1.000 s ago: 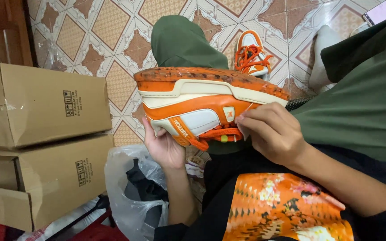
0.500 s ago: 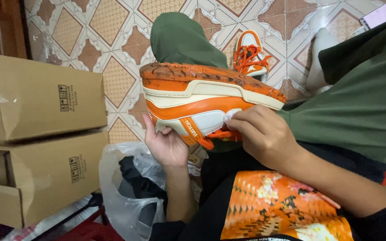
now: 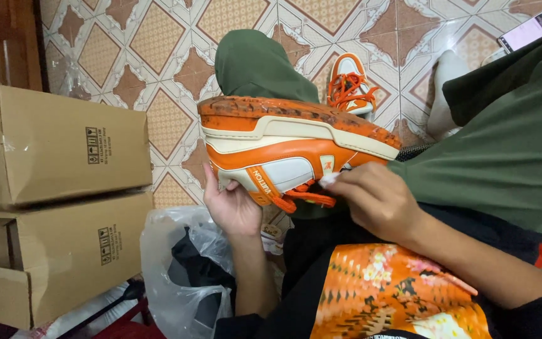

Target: The person sits on the floor and cleans an orange and white sneaker using a white wipe. They wipe the sole, sides, and upper parts of the shoe, rotating it to access different areas. The person also adjusts the orange laces and colorful letter charms attached to them while cleaning.

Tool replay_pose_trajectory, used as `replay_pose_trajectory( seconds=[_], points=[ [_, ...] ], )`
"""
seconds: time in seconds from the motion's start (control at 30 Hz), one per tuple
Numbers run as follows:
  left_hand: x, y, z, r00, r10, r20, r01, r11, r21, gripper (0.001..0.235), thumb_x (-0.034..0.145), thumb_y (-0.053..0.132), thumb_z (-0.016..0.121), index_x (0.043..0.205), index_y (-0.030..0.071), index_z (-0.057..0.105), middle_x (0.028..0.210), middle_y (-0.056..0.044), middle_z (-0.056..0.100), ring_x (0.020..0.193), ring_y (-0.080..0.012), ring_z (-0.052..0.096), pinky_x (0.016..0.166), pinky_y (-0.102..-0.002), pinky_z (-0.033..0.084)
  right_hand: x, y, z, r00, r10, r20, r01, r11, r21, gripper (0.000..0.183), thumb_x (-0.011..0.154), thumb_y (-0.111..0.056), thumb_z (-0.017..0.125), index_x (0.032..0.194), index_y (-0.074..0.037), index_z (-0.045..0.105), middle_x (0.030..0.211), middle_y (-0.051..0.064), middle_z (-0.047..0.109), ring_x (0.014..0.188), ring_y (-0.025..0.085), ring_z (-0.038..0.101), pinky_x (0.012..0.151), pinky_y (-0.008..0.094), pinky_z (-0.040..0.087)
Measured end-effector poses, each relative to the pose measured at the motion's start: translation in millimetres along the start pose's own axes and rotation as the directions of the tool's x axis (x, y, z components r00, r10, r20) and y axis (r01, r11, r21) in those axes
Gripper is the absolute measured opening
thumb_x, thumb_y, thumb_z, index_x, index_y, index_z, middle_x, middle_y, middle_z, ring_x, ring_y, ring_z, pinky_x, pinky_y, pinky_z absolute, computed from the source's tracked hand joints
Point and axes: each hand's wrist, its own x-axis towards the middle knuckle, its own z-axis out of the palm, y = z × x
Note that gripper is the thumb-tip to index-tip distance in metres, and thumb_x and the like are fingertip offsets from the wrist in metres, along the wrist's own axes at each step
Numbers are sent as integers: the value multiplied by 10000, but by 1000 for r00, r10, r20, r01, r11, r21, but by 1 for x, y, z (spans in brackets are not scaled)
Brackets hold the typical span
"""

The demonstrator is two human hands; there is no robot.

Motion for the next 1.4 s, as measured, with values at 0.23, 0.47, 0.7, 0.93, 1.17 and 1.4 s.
replay_pose_trajectory(
  seconds=[0.23,0.47,0.7,0.93,1.17,1.4],
  points=[
    [17,11,-18,1000,-15,14,15,1000,-21,510,1251,526,719,1286,50,902,763,99,706,665,-6,736,1063,-437,805,-2,10,7,995,52,-89,-58,996,-74,168,1093,110,868,1067,-41,937,1054,86,876,820,274,764,734,401,647],
    [22,8,-39,984,90,-154,-81,995,66,466,1168,519,852,1136,56,809,747,55,664,867,-154,873,1138,-577,762,44,-6,17,996,-22,-90,19,999,-26,224,1132,98,792,1006,-66,880,995,100,815,765,294,725,701,391,651],
    [7,-30,-41,948,213,-235,-169,966,194,628,1140,576,845,1508,67,823,1260,-32,875,1221,-211,904,1235,-504,707,78,-7,30,997,-39,-63,39,999,1,187,1182,29,761,1069,-71,871,1032,114,801,818,345,749,746,438,668],
    [-30,-51,12,948,204,-246,-146,961,233,762,1132,630,774,1683,104,737,1625,-76,773,1504,-203,752,1278,-370,626,56,-20,18,998,-19,53,16,998,61,179,1185,-14,700,1114,-45,862,1075,135,802,870,360,780,757,424,676],
    [-36,-63,8,957,198,-214,-148,962,228,742,1138,625,775,1715,166,695,1737,-107,668,1548,-211,619,1221,-289,510,23,7,-11,983,151,107,-150,988,-24,142,1096,107,870,1145,-21,908,1112,123,872,944,366,818,853,476,679],
    [-9,-60,-25,967,211,-142,-175,957,231,641,1162,613,806,1609,155,771,1536,-78,844,1333,-220,829,983,-215,677,66,-26,16,992,81,98,-84,996,30,83,1139,19,832,1109,-32,890,1067,124,861,924,355,808,831,443,691]
  ],
)
